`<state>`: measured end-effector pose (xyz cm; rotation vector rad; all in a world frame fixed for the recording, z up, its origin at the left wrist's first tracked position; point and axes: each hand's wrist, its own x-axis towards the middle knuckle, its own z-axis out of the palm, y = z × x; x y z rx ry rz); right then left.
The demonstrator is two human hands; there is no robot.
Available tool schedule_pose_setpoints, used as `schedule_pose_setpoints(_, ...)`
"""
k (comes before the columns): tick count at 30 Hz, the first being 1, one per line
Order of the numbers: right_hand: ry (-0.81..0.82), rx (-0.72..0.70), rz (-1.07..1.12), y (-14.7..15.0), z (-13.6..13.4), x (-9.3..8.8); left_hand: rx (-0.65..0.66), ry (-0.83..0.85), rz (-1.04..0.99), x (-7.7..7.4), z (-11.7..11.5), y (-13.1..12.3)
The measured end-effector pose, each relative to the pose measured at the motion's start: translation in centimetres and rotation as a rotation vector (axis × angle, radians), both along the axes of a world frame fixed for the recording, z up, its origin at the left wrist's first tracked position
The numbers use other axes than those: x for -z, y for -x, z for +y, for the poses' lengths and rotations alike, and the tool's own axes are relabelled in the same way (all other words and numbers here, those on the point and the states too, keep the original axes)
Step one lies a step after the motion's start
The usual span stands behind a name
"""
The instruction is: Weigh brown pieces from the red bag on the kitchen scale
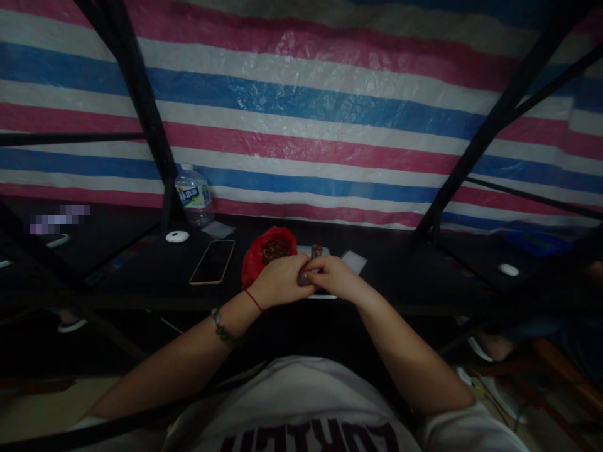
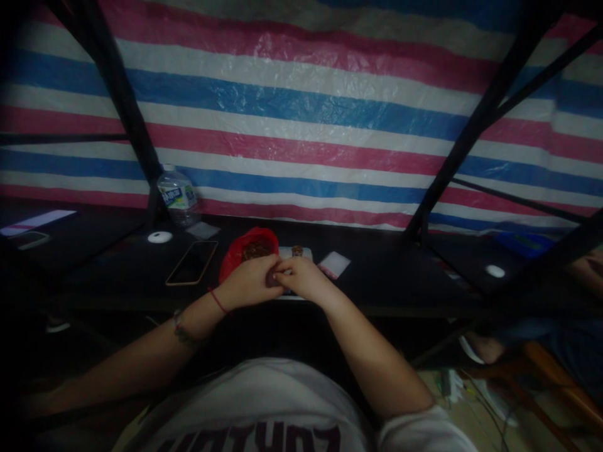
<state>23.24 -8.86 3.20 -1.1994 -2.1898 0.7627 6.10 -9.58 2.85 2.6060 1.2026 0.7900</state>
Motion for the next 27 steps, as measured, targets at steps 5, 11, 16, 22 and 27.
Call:
schedule_pose_setpoints(5, -0.108, 0.005, 0.05, 0.6, 0.2, 0.1, -0.002, -0.026, 0.026, -0.3, 0.2, 0.1)
schedule_pose_setpoints(11, -0.047, -0.014, 0.094, 0.4, 0.7, 0.4, 0.059, -0.005, 0.008, -0.2, 0.7, 0.3)
schedule_pose_setpoints(16, -0.12, 0.046, 0.003, 0.6, 1.2, -0.2, 0.083, -0.036, -0.038, -0.1, 1.0, 0.4)
schedule_pose_setpoints(22, -0.255, 0.053, -0.13, 1.5, 2.2, -1.7, 0.04, -0.006, -0.174, -0.2, 1.4, 0.9)
schedule_pose_setpoints(27, -0.331, 0.109, 0.071, 1.1, 0.5, -4.2, -0.019, 0.072, -0.288, 0.1, 2.0, 1.3)
